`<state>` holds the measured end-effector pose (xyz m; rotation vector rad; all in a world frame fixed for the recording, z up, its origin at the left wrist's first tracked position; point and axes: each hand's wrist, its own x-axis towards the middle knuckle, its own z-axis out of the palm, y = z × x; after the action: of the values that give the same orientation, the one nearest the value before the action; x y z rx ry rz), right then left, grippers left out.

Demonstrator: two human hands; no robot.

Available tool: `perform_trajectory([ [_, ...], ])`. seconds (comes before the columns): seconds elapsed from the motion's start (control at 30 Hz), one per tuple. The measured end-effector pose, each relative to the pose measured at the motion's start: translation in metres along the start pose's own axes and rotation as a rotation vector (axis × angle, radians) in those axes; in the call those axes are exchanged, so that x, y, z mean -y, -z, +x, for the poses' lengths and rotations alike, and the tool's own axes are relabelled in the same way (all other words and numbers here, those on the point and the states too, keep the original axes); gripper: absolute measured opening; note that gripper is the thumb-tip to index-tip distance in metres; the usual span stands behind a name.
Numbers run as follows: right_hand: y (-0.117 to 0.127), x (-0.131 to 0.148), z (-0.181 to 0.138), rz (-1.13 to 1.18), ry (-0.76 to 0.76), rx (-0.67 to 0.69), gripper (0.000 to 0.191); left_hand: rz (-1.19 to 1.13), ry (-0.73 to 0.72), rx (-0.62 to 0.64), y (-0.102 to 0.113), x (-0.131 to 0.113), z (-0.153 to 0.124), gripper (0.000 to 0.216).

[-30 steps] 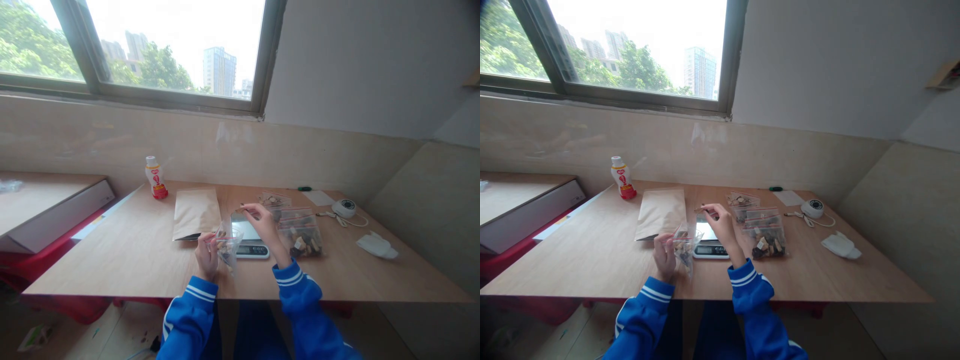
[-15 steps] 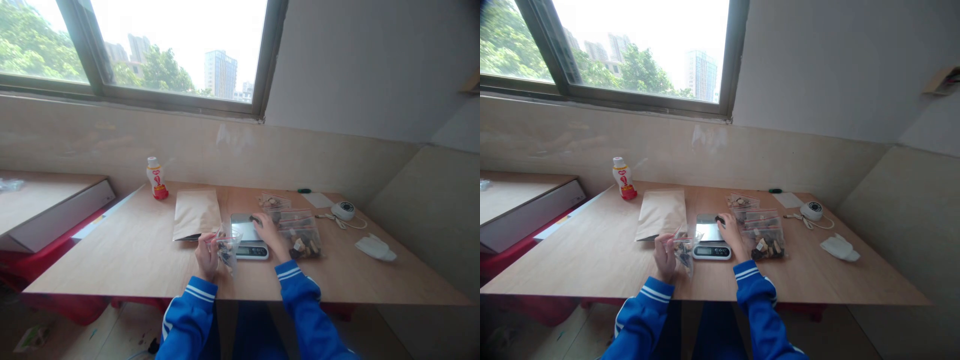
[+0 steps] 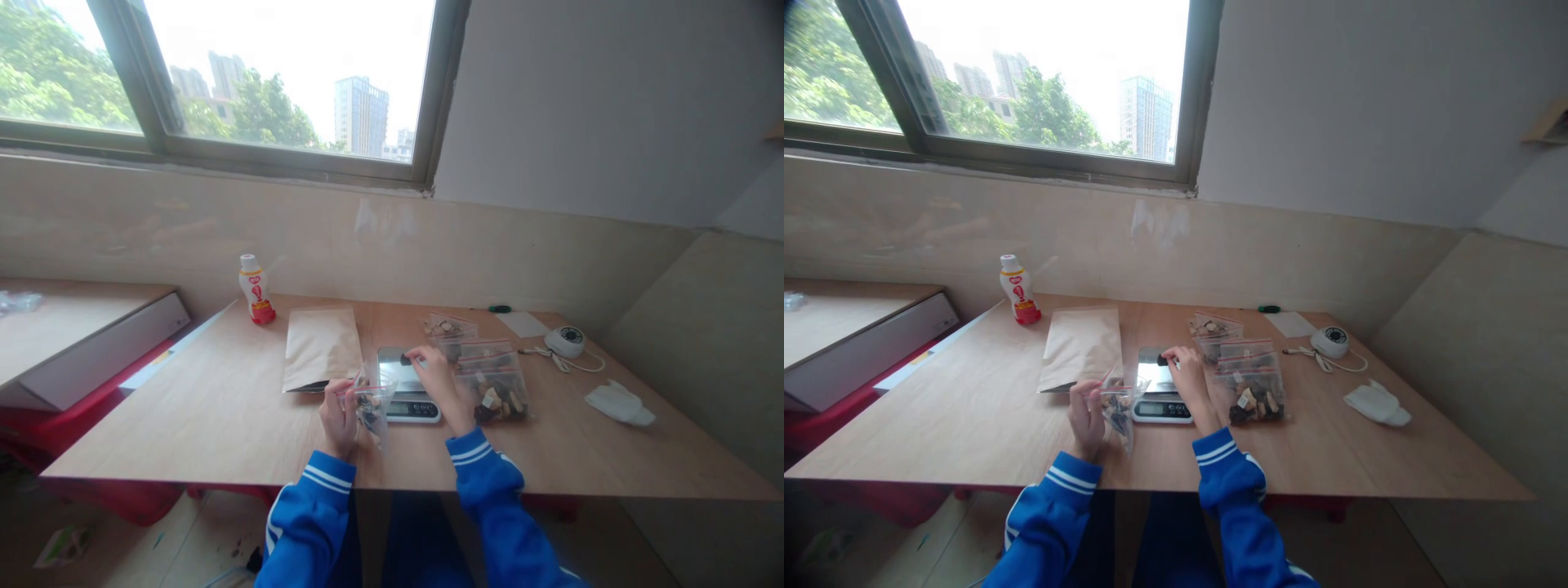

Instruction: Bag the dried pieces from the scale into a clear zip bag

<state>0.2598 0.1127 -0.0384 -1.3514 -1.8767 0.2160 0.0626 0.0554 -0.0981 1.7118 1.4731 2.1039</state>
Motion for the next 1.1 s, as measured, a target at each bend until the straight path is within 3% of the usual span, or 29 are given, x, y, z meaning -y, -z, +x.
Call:
perform_trajectory([
  [0.1,0.012,0.031,0.001,0.182,0.059,-0.037,0.016,-0.01,0.006,0.005,0.0,0.003,-0.001,0.022],
  [0.27,0.027,0.074,-0.003,0.346,0.119,0.066,0.017,-0.017,0.027,-0.001,0.0,0.005,-0.002,0.025],
  [0.5,0.016,0.064,-0.035,0.357,-0.065,0.089,0.033,0.003,0.039,-0.023,0.0,0.002,-0.001,0.027],
  [0.7,-0.01,0.071,-0.065,0.562,-0.313,0.118,0.072,0.01,-0.028,-0.065,0.0,0.003,-0.001,0.023],
  [0.9,-0.031,0.08,-0.064,0.895,-0.388,-0.014,0.067,-0.025,-0.128,-0.044,0.002,0.0,0.001,0.018],
  [1.1,-0.021,0.088,-0.068,1.075,-0.384,-0.076,0.064,-0.031,-0.172,0.04,0.006,-0.006,0.0,0.037],
])
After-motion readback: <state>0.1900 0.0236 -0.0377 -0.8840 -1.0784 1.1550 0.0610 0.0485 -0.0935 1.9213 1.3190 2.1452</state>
